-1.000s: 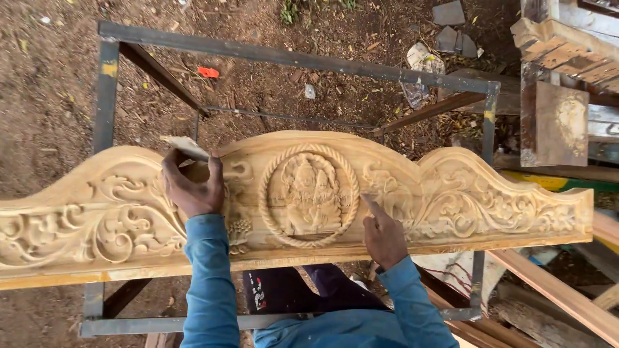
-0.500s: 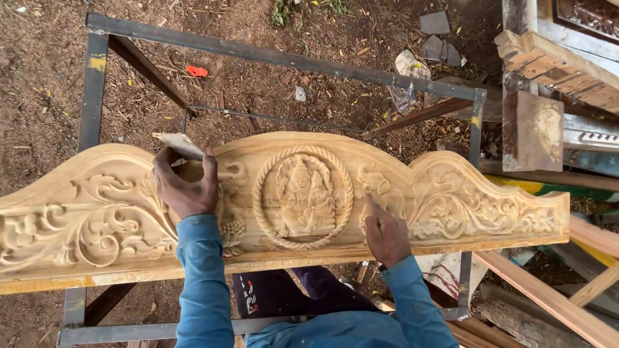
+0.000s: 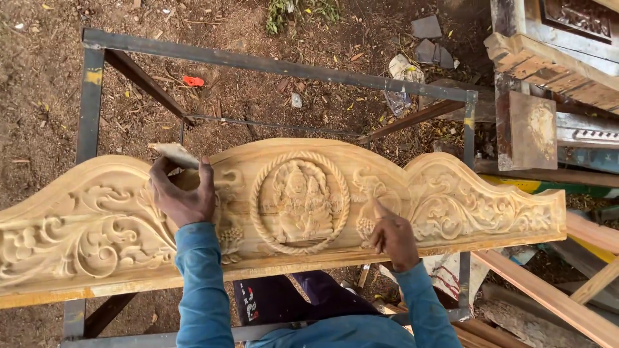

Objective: Sanding a decorative wood carving with a small piece of sandpaper.

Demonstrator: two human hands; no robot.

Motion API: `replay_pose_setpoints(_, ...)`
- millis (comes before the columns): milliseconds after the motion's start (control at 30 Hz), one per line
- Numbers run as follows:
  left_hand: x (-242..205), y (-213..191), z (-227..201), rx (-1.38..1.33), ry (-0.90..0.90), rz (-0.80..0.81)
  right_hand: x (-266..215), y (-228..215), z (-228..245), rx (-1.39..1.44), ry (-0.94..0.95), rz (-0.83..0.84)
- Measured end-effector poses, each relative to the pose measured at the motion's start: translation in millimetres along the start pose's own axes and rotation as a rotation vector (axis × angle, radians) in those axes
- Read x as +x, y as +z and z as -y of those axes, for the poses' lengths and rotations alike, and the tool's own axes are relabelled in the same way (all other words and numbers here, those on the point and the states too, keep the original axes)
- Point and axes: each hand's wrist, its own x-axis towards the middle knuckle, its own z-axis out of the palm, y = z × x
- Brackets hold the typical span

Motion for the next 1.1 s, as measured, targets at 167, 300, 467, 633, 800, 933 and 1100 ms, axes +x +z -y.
replay_pose_setpoints(167, 0, 0, 3, 0.007, 0.004, 0.005, 0, -4, -18, 0.207, -0.077, 0.027)
replay_pose_setpoints(300, -1, -1, 2, 0.002, -0.009, 0.003, -3, 5, -11, 0.524, 0.110, 0.145)
replay_pose_setpoints(467, 1, -1, 2, 0.033, -0.001, -0.003, 5, 3, -20, 0.683, 0.195, 0.230)
replay_pose_setpoints(633, -1, 0, 3, 0.032, -0.015, 0.000, -11, 8, 15, 0.257, 0.363, 0.035)
replay_pose_setpoints(800, 0, 1, 7, 0.059, -0.021, 0.001, -10, -5, 10, 0.458, 0.144, 0.054)
replay_pose_setpoints(933, 0, 1, 4, 0.044, -0.043, 0.016, -11, -3, -3, 0.477, 0.041, 0.079)
replay_pose_setpoints(1100, -3, 6, 14, 0.065, -0.021, 0.021, -14, 0, -18, 0.347, 0.003, 0.054)
